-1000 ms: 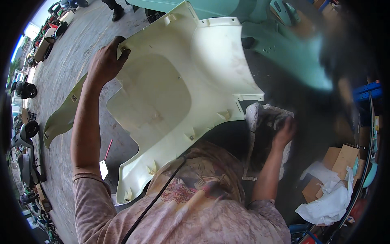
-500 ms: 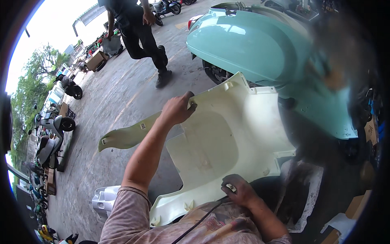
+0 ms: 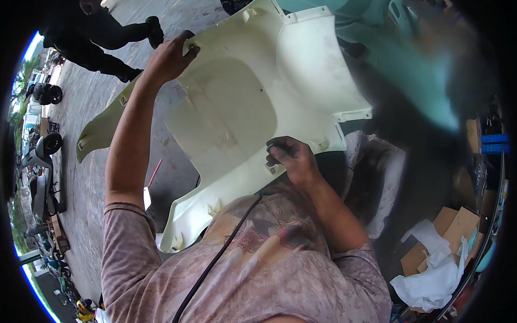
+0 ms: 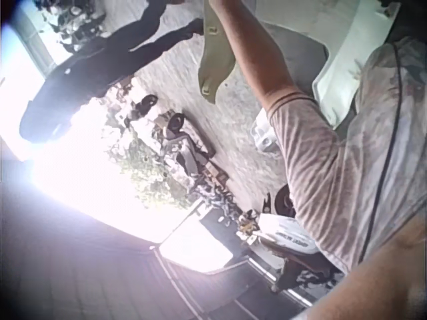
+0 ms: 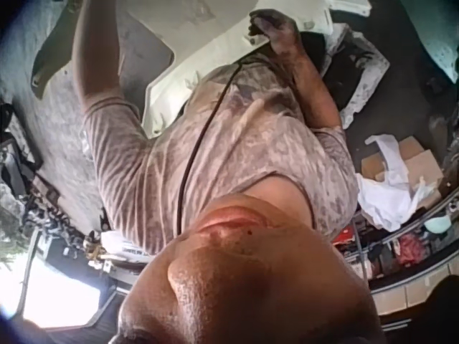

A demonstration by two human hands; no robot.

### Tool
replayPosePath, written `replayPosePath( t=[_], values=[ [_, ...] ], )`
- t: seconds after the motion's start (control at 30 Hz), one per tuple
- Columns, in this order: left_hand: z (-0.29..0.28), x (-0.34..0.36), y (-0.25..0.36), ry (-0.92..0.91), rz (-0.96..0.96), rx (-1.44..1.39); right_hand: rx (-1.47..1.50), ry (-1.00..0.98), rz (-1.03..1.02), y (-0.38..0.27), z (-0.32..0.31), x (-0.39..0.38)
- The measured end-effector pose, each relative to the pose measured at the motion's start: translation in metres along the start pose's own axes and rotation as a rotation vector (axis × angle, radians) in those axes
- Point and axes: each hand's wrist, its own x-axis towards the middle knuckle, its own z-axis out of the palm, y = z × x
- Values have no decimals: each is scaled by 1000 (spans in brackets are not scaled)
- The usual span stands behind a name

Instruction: The person prepares a motorcycle fairing for installation by inserting fasteners into the plastic body panel by hand and kemudian putting the panel into a storage box.

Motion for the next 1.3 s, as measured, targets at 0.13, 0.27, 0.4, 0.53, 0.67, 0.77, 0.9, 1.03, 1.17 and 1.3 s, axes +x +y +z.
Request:
replayPosePath(
  t=[0.13, 0.27, 0.4, 0.53, 0.67, 0.77, 0.9, 1.03, 1.17, 1.3],
  values=[
    [-2, 0, -4, -27, -26, 12, 235, -52, 21, 0, -3, 7],
    [-3, 0, -4, -15, -30, 16, 148, -25, -12, -3, 0, 16],
    [-1, 0, -3, -18, -17, 10, -298, 50, -75, -6, 3, 29],
    [-3, 0, 3, -34, -24, 5, -657, 69, -145, 1, -2, 46],
    [1, -1, -4, -3, -21, -3, -811, 86, -234, -3, 1, 49],
    [3, -1, -5, 2, -28, -5, -695, 102, -172, 0, -4, 53],
    [6, 0, -7, 15, -18, 2, -411, 63, -85, 2, -9, 55],
    [7, -2, -11, 43, 25, 23, -334, 7, -41, -1, -11, 50],
    [2, -3, -4, 4, -41, 3, -279, -18, 0, 2, -16, 42],
    [0, -3, -3, 5, -40, 3, -296, -21, -65, 10, -18, 35]
  ],
)
